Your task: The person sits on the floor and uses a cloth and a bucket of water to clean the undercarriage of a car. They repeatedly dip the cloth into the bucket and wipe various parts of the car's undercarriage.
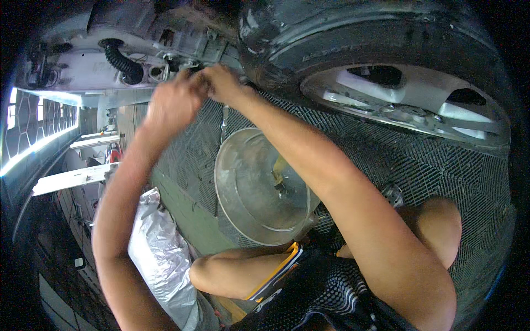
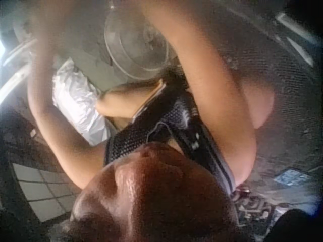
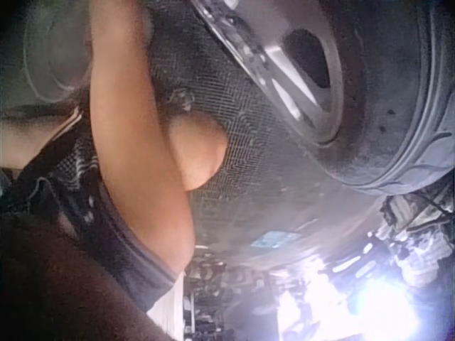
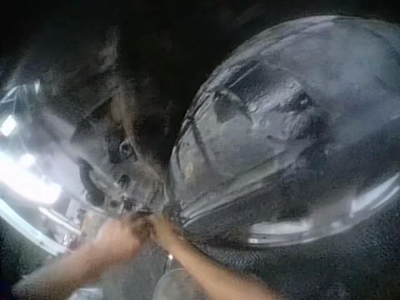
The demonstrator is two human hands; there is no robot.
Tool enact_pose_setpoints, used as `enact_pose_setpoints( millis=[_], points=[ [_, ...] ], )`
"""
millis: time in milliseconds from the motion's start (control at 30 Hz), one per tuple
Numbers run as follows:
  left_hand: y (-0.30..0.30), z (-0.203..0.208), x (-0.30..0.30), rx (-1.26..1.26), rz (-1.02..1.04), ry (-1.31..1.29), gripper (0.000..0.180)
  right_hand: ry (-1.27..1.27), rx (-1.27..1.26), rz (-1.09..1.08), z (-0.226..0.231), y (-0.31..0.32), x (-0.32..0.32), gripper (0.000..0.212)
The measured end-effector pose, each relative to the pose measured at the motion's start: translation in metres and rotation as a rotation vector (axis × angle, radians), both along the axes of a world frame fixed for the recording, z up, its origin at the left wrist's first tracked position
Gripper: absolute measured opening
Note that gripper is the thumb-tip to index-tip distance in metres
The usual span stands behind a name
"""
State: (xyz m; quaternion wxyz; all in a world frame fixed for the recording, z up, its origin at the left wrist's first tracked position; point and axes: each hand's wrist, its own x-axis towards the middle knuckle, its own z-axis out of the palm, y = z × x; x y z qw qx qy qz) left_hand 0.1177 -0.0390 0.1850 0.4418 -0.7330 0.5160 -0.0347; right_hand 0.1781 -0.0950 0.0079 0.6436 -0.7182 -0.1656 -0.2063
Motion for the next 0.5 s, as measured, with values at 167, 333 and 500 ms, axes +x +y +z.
enact_pose_setpoints(
  millis=[167, 333, 500],
  points=[
    [0.055, -0.037, -0.071, -0.393, 0.379, 0.161, 0.023, -0.003, 0.159, -0.014, -0.012, 0.01, -0.011, 0.03],
    [0.163, -0.109, -0.102, -0.889, 0.711, 0.031, 0.015, 0.041, 0.074, 0.018, 0.001, 0.013, -0.013, 0.033],
    [0.181, -0.168, -0.125, -1.252, 1.052, 0.079, 0.031, 0.016, -0.057, -0.167, -0.036, 0.034, 0.007, 0.03]
  ],
)
